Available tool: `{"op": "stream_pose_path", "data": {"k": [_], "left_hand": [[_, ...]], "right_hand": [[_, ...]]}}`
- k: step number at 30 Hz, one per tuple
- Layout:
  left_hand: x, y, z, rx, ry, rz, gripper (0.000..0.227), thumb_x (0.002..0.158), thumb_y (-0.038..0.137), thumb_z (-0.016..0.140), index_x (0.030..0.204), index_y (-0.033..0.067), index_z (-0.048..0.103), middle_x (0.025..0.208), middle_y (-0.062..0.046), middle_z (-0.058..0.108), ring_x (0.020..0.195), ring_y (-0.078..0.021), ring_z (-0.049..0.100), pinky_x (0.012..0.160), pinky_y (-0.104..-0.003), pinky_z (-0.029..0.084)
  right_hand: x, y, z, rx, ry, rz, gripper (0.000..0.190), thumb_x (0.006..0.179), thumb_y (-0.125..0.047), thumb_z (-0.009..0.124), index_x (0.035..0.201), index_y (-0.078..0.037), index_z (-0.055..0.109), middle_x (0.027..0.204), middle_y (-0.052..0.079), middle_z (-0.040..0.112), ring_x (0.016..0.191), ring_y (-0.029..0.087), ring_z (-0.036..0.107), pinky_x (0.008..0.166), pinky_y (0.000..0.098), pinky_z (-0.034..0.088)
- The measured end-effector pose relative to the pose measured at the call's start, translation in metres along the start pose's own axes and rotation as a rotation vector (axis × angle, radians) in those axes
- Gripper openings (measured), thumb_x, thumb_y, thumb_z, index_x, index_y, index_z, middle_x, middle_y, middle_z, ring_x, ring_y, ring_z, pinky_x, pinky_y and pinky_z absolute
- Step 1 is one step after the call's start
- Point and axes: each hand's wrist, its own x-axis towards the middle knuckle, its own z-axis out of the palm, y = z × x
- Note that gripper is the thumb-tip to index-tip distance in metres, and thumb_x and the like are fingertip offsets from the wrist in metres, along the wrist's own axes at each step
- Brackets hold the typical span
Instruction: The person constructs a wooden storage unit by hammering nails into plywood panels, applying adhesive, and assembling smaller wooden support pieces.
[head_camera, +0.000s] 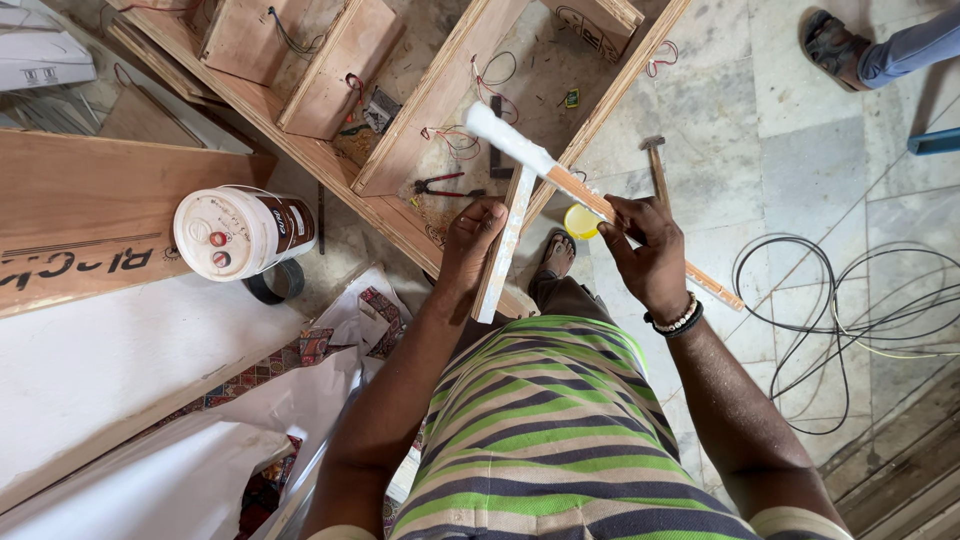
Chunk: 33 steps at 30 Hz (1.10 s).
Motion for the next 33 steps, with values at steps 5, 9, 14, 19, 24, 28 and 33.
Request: {"op": "stream_pose_path", "data": {"k": [5,9,14,19,24,28,33], "left_hand": [[-0.005,0.008,0.003,-0.020,-0.029,-0.036,0.029,0.100,0.035,0.071,0.109,0.0071,0.070,0.078,-0.002,0.067,0.064,-0.0061,0.061,0.054,-0.021,0.048],[-0.005,0.007,0.001,-0.072,-0.023,-0.009,0.023,0.102,0.030,0.070,0.107,0.0081,0.067,0.082,-0.005,0.068,0.068,-0.0087,0.063,0.058,-0.023,0.051],[-0.004,-0.004,-0.007,-0.195,-0.053,-0.023,0.017,0.103,0.024,0.071,0.107,0.0098,0.063,0.086,-0.005,0.068,0.071,-0.0104,0.064,0.060,-0.025,0.051],[-0.002,-0.012,-0.011,-0.212,-0.074,-0.028,0.015,0.103,0.023,0.069,0.108,0.0089,0.064,0.085,-0.007,0.068,0.070,-0.0112,0.065,0.059,-0.026,0.052],[0.000,-0.015,-0.011,-0.172,-0.053,-0.047,0.015,0.103,0.022,0.069,0.108,0.0082,0.065,0.085,-0.007,0.068,0.069,-0.0110,0.065,0.058,-0.025,0.053],[0.003,-0.014,-0.011,-0.224,-0.084,-0.031,0.013,0.102,0.020,0.070,0.108,0.0096,0.064,0.089,-0.008,0.070,0.072,-0.0116,0.067,0.060,-0.025,0.054],[0.000,-0.007,-0.007,-0.227,-0.045,-0.056,0.016,0.102,0.021,0.070,0.110,0.0075,0.066,0.090,-0.007,0.070,0.072,-0.0119,0.066,0.061,-0.025,0.053]], "right_hand": [[0.007,0.007,0.003,0.045,0.070,0.066,0.032,0.098,-0.003,0.078,0.128,-0.002,0.067,0.097,0.004,0.059,0.083,0.011,0.055,0.074,0.0253,0.049],[0.004,0.000,-0.001,0.021,0.004,0.033,0.032,0.099,-0.005,0.078,0.128,-0.002,0.067,0.094,0.004,0.057,0.079,0.011,0.051,0.071,0.0259,0.047],[0.003,0.004,0.001,-0.034,-0.010,0.024,0.032,0.098,-0.007,0.078,0.127,-0.002,0.067,0.093,0.004,0.059,0.080,0.011,0.054,0.071,0.0262,0.048],[0.001,0.006,-0.003,0.165,0.024,0.114,0.029,0.103,-0.012,0.075,0.130,-0.004,0.066,0.098,0.004,0.062,0.083,0.010,0.053,0.073,0.0269,0.047],[-0.007,-0.022,-0.006,0.083,-0.126,0.069,0.037,0.102,-0.017,0.072,0.137,-0.004,0.066,0.099,0.007,0.069,0.085,0.014,0.063,0.076,0.0284,0.052],[-0.017,-0.031,-0.004,-0.015,-0.183,0.156,0.041,0.099,-0.020,0.074,0.137,-0.006,0.069,0.085,0.011,0.063,0.076,0.019,0.060,0.071,0.0307,0.050],[-0.027,-0.022,0.010,0.050,-0.113,0.050,0.035,0.099,-0.018,0.074,0.130,-0.003,0.068,0.096,0.010,0.065,0.084,0.017,0.063,0.075,0.0300,0.052]]}}
